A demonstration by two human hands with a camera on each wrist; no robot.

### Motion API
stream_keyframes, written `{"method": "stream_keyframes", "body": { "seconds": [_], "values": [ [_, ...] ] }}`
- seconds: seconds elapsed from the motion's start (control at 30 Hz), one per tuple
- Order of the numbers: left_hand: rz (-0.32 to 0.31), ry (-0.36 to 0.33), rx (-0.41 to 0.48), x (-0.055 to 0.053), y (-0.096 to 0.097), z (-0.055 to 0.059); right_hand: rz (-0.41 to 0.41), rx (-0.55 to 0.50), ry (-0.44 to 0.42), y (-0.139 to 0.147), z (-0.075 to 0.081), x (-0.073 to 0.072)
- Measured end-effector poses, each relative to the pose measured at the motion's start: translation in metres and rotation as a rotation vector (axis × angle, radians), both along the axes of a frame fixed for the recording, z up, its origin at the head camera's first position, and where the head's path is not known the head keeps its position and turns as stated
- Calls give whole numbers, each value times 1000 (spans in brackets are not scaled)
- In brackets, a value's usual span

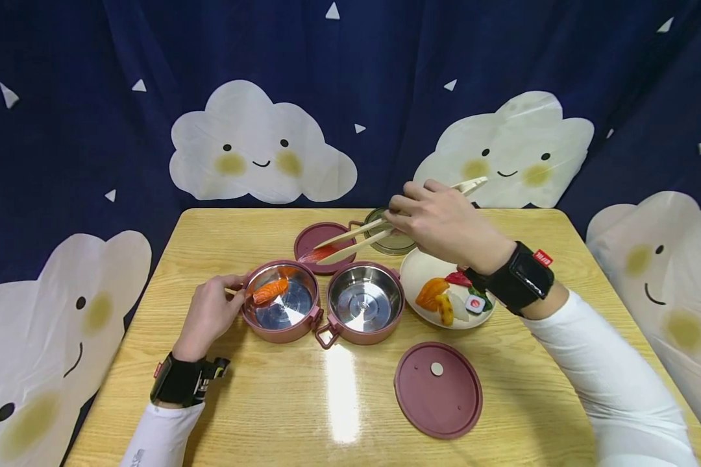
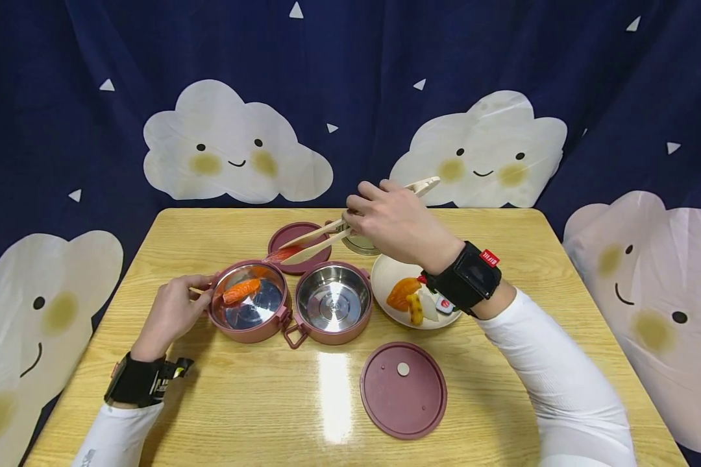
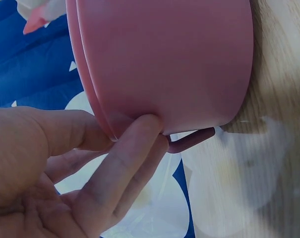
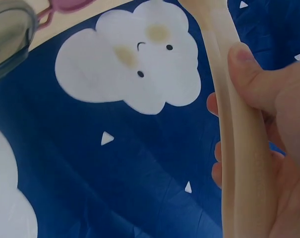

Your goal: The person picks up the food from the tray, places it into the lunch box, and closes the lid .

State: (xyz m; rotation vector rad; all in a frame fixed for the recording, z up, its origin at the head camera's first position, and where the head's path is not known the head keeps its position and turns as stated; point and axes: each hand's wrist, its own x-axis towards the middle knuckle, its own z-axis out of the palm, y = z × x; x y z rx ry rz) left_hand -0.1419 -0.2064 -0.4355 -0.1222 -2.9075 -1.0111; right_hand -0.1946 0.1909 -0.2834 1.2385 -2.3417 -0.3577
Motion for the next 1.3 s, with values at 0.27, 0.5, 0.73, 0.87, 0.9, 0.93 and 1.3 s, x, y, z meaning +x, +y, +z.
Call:
{"method": "stream_keyframes", "body": {
  "seconds": [0.27, 0.5, 0.73, 0.87, 0.9, 0.93, 1.3],
  "values": [
    [-2, 4, 1, 0, 0, 1, 55, 35, 32, -28, -10, -2],
    [1, 2, 3, -1, 0, 1, 115, 86, 60, -53, -28, -2],
    [3, -19, 7, -1, 1, 2, 166, 92, 63, -76, -50, -2],
    [1, -27, 12, -1, 1, 1, 166, 101, 52, -85, -61, -2],
    [0, -27, 12, -1, 1, 1, 166, 101, 49, -87, -63, -2],
    [0, -27, 12, 0, 0, 1, 167, 100, 46, -88, -66, -2],
    [4, -21, 11, 0, 0, 0, 151, 171, 39, -104, -75, 1]
  ]
}}
